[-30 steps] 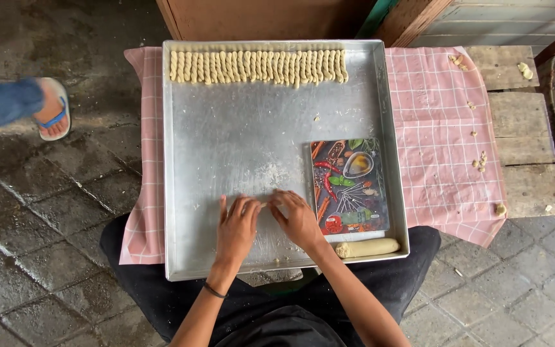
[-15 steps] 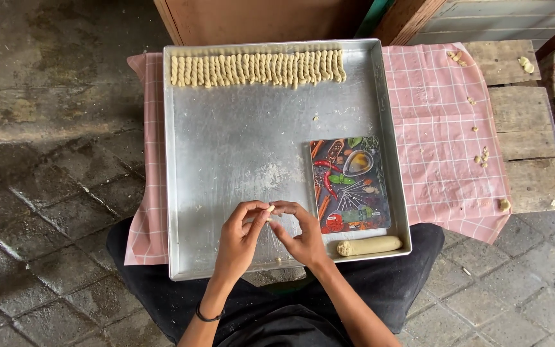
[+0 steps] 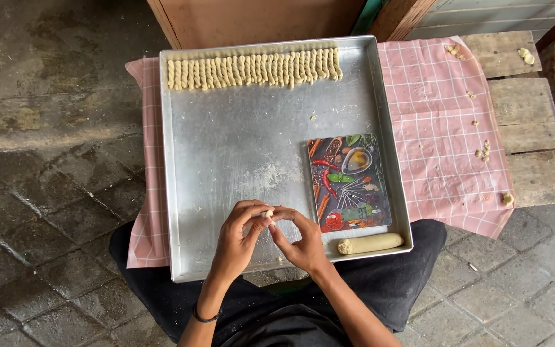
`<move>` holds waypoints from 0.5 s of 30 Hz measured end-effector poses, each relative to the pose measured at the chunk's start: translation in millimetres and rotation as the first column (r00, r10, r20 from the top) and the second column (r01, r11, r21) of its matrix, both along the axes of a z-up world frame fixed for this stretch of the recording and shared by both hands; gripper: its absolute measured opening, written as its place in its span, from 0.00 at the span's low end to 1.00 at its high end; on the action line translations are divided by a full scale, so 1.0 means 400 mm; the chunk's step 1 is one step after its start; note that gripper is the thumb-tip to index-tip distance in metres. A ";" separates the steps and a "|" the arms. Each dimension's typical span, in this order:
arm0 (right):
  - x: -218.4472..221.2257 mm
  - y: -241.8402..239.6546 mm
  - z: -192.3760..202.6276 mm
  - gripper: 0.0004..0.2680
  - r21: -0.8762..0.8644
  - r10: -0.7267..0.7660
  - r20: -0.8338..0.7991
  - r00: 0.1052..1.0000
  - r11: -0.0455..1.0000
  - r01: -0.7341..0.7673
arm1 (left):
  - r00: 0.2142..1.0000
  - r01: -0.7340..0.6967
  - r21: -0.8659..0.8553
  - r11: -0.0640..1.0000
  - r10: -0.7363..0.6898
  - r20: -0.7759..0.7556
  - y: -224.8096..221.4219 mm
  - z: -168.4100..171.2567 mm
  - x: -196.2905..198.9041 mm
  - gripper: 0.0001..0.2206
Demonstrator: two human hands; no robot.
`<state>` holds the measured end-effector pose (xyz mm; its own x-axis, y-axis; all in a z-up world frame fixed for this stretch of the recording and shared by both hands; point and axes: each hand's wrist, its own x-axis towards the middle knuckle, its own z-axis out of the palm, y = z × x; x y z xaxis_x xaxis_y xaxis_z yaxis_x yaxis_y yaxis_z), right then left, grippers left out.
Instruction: The person shapes small pieces of dough into twisted spiral snacks on a metal tray by rolling and twisting them by hand.
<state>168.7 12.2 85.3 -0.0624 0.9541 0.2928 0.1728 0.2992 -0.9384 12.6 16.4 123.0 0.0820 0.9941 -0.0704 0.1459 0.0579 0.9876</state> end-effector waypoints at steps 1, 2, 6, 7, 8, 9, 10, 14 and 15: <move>-0.001 -0.003 0.003 0.04 -0.026 0.004 -0.021 1.000 1.000 -0.004 | 1.000 -0.004 0.031 1.000 0.005 -0.026 0.001 0.002 0.000 0.10; -0.001 -0.003 0.013 0.04 -0.028 0.002 -0.022 1.000 1.000 -0.003 | 1.000 -0.003 0.029 1.000 0.004 -0.026 -0.003 -0.006 0.000 0.10; 0.004 -0.003 0.018 0.03 -0.020 -0.036 -0.002 0.999 0.999 0.036 | 0.999 -0.014 -0.055 0.998 0.015 0.034 -0.014 -0.026 0.000 0.09; 0.005 -0.003 0.011 0.03 -0.028 -0.050 0.004 0.999 0.998 0.050 | 0.998 -0.024 -0.100 0.995 0.029 0.052 -0.015 -0.026 0.000 0.10; 0.007 -0.003 0.003 0.03 -0.027 -0.050 0.004 0.999 0.998 0.050 | 0.998 -0.024 -0.099 0.995 0.029 0.052 -0.014 -0.024 0.001 0.10; 0.008 -0.003 -0.005 0.04 -0.029 -0.066 0.012 0.998 0.997 0.066 | 0.996 -0.032 -0.135 0.990 0.043 0.079 -0.013 -0.021 0.002 0.10; 0.010 -0.005 -0.012 0.04 -0.032 -0.083 0.020 0.996 0.996 0.083 | 0.993 -0.038 -0.173 0.984 0.057 0.106 -0.013 -0.019 0.003 0.10; 0.011 -0.005 -0.012 0.03 -0.004 -0.074 0.016 0.997 0.997 0.074 | 0.982 -0.053 -0.256 0.965 0.097 0.163 -0.015 -0.032 0.006 0.11; 0.014 -0.008 -0.020 0.06 0.024 -0.047 0.028 0.998 0.999 0.046 | 0.974 -0.050 -0.302 0.952 0.114 0.197 -0.018 -0.033 0.006 0.11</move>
